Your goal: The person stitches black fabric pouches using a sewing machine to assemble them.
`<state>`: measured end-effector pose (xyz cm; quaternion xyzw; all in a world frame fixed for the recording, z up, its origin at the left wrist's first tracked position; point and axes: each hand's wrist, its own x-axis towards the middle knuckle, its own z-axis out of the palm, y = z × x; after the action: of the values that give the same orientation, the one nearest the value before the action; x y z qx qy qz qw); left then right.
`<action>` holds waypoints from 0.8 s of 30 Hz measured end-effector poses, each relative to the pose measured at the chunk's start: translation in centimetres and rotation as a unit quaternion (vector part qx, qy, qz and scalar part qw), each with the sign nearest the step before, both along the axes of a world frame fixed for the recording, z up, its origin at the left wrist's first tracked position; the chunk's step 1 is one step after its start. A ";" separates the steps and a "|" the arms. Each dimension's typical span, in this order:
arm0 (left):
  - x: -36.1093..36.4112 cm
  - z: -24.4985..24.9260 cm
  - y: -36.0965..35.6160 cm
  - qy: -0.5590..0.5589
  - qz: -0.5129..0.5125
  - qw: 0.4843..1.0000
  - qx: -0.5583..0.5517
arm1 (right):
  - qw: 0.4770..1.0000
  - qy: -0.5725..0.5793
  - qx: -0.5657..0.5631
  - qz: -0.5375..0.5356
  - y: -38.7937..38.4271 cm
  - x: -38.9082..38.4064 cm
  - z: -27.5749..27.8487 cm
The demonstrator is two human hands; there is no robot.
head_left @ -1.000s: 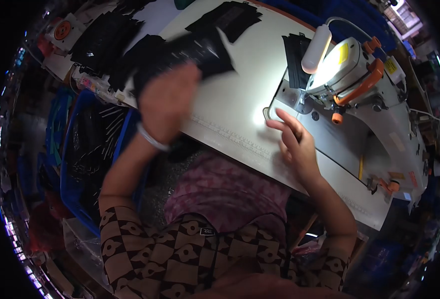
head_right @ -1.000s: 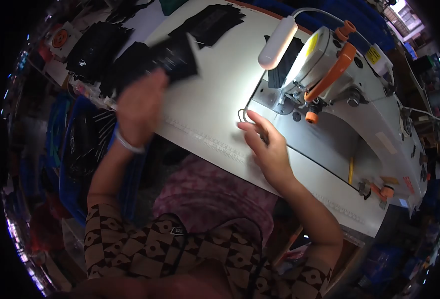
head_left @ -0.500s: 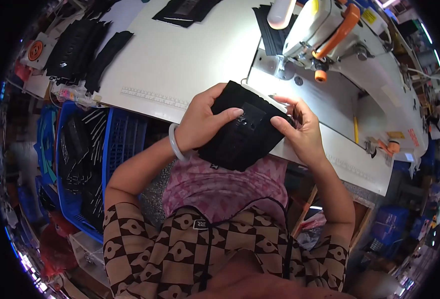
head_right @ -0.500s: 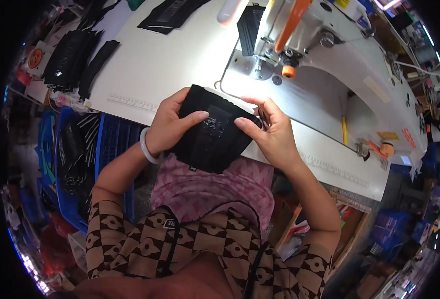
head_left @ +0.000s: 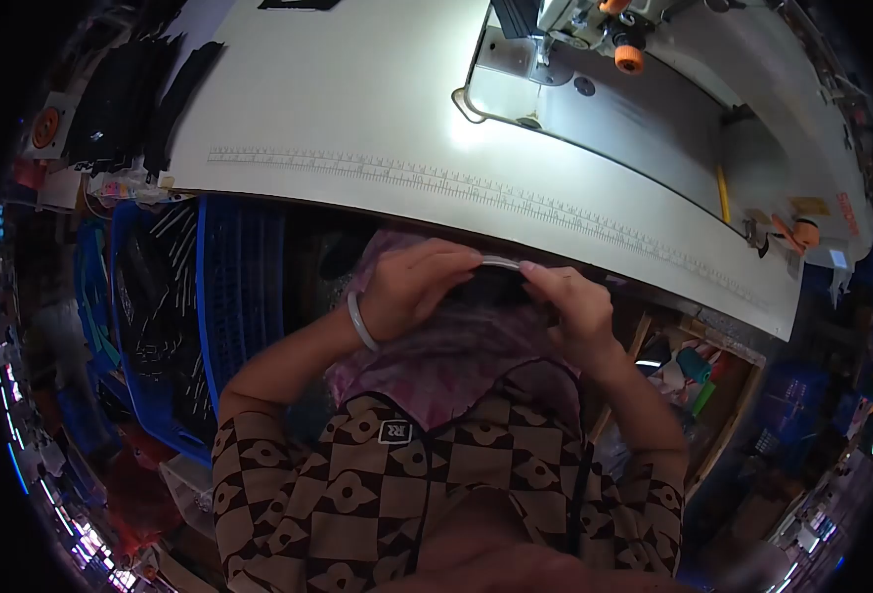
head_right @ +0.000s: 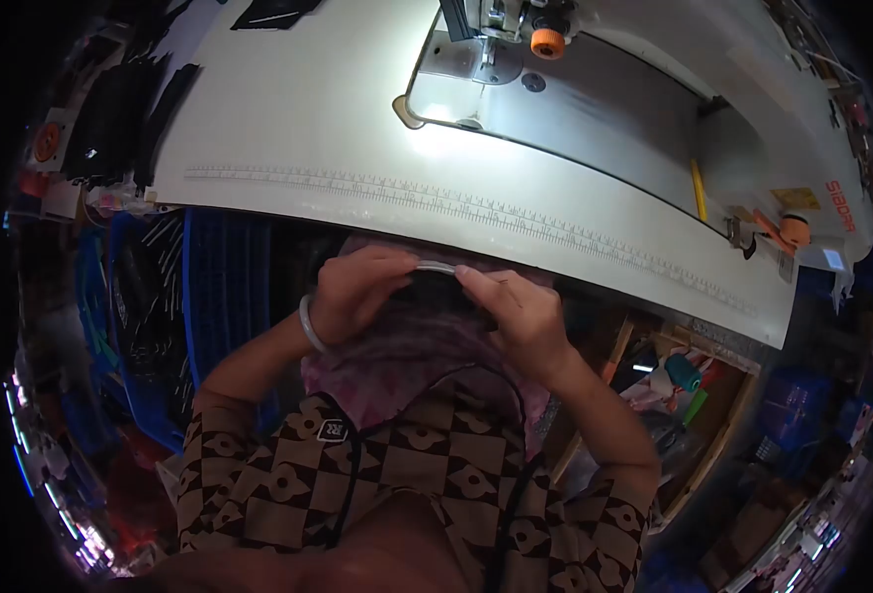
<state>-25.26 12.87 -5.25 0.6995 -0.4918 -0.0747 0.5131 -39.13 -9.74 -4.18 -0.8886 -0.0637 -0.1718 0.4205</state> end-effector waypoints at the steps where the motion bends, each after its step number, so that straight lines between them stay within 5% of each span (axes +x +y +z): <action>1: -0.2 -0.5 0.2 0.002 -0.002 1.000 0.002 | 0.999 -0.024 -0.025 0.002 0.1 -0.3 -1.4; 8: -0.4 0.2 0.3 0.025 -0.031 0.998 0.058 | 0.995 -0.095 -0.029 0.000 0.6 -0.4 -2.9; 12: 0.4 1.8 0.4 0.187 -0.036 0.969 0.158 | 0.995 0.035 0.085 -0.022 0.7 -0.4 -1.0; 16: 1.9 5.3 -0.1 0.287 -0.053 0.944 0.155 | 0.943 0.167 0.287 -0.023 0.0 0.9 2.1; 21: 5.0 10.0 -3.8 0.117 -0.030 0.985 0.121 | 0.938 0.112 0.325 -0.043 -1.0 5.3 5.9; 24: 11.2 10.0 -7.4 0.013 -0.086 0.973 0.215 | 0.946 0.062 0.314 -0.054 -3.0 9.8 6.7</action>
<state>-14.05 5.47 4.75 0.7474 -0.5159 -0.2320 0.3483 -29.30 -12.75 2.52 -0.7223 0.0678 -0.1505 0.6716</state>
